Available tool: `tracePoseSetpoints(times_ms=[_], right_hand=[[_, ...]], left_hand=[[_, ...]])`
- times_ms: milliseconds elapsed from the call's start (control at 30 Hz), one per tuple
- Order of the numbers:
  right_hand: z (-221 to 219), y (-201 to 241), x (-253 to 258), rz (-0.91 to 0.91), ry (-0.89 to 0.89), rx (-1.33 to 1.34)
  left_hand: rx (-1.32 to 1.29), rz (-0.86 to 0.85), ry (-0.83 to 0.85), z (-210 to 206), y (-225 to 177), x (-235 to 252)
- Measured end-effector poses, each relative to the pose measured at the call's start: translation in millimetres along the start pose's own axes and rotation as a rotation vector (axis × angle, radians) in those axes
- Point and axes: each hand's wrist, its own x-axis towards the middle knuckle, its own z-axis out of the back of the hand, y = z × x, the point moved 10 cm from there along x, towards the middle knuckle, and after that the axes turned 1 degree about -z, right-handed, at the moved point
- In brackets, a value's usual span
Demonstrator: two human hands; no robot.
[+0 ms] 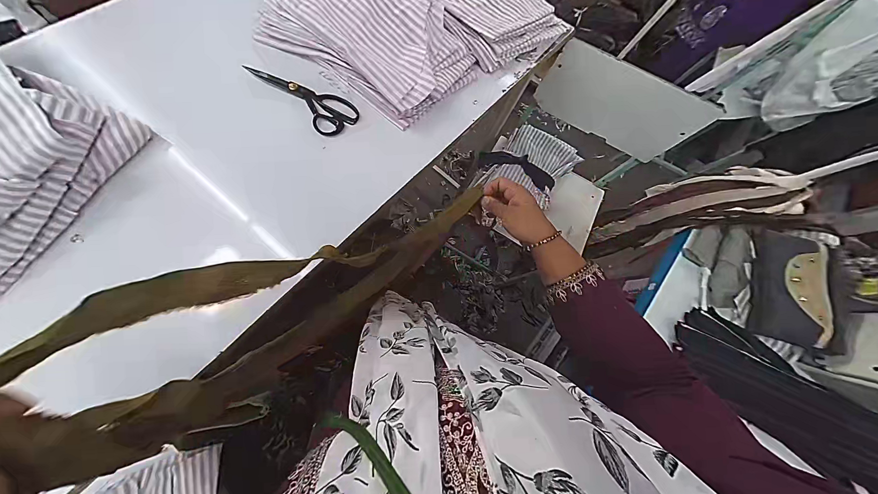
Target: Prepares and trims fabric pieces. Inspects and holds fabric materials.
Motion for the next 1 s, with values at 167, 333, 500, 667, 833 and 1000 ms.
tracePoseSetpoints(times_ms=[167,333,500,667,833,1000], right_hand=[[-60.5,71.8,-30.5,0.152,0.211,0.318],[-115.5,118.6,-56.3,0.129,0.423,0.487],[-146.6,142.7,-74.8,0.155,0.476,0.410],[-147.3,136.8,-77.3,0.119,0.489,0.414],[-143.4,141.0,-78.4,0.185,0.470,0.399],[-103.6,143.4,-60.8,0.555,0.154,0.025]], left_hand=[[-0.184,-0.081,-0.216,-54.0,-13.3,3.3],[-0.791,0.249,0.104,-185.3,-1.8,-21.9],[-0.508,-0.015,0.470,-267.3,-21.2,-57.4],[-0.238,-0.076,0.637,-273.3,-12.3,-57.3],[-0.414,0.065,0.805,-287.3,-8.6,-71.9],[-0.991,0.255,0.682,-256.6,-0.1,-75.5]])
